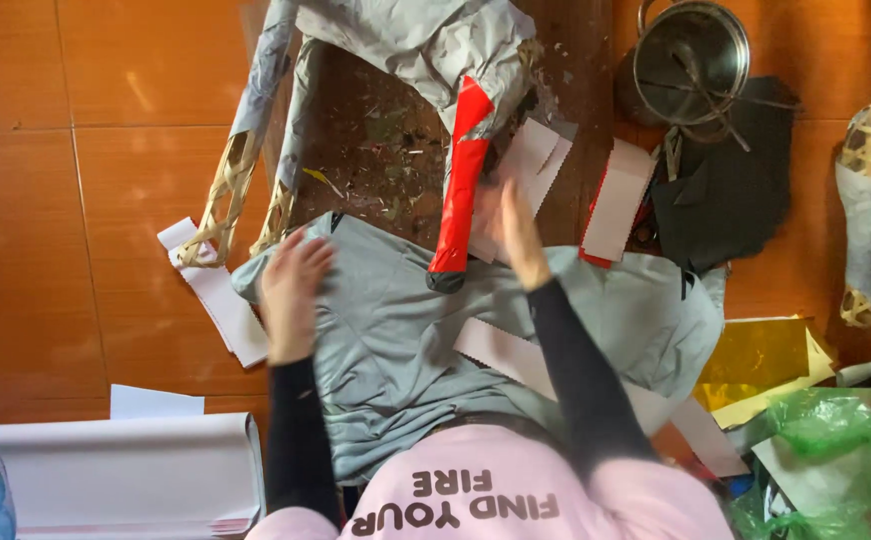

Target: Wrapping red tape around the legs of a paper-mache giraffe figure.

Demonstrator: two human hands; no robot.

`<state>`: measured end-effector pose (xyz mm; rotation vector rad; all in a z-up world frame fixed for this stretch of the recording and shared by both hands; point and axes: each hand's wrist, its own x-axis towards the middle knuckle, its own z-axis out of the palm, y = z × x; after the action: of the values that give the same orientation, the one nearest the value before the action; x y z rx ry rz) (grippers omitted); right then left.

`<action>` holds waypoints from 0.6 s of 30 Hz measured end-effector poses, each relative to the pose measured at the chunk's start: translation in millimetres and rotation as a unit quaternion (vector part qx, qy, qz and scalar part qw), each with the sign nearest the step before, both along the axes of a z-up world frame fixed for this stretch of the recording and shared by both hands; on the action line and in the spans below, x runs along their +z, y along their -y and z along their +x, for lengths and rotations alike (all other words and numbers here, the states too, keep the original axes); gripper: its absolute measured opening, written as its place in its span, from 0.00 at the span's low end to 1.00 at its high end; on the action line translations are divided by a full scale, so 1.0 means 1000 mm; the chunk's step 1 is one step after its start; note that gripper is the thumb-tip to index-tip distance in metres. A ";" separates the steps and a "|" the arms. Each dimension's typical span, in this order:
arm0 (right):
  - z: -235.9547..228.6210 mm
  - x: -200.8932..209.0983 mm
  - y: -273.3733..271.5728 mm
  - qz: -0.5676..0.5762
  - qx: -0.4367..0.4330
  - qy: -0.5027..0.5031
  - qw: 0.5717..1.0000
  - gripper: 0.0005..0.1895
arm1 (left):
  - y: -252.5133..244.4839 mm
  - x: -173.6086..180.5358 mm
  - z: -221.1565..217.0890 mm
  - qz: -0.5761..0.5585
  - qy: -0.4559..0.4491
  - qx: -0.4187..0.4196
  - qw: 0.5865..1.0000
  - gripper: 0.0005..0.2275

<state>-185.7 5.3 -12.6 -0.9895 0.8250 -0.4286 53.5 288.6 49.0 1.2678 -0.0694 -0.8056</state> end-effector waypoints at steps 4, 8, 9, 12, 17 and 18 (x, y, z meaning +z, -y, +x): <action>-0.016 0.046 -0.094 0.106 0.060 0.074 0.990 0.38 | -0.073 0.024 0.033 -0.052 0.013 0.070 0.996 0.24; 0.014 0.107 -0.116 0.102 0.031 0.111 0.988 0.33 | -0.050 0.070 0.044 -0.096 0.119 0.071 0.986 0.24; 0.019 0.119 -0.116 0.084 0.017 0.121 0.989 0.32 | -0.042 0.065 0.051 -0.087 0.161 0.057 0.981 0.23; 0.030 0.164 -0.076 -0.141 -0.005 0.121 0.983 0.23 | 0.013 0.075 0.082 -0.130 0.158 0.072 0.976 0.20; 0.002 0.112 0.046 -0.069 -0.160 0.199 0.964 0.21 | 0.090 0.086 0.060 -0.088 0.218 -0.066 0.970 0.15; -0.009 0.109 0.067 -0.064 -0.191 0.231 0.952 0.24 | 0.104 0.087 0.045 -0.077 0.248 -0.106 0.960 0.14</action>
<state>-194.8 -61.4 96.4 -0.7985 0.5616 -1.0162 98.1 184.2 135.8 1.3010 -0.6701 -0.6317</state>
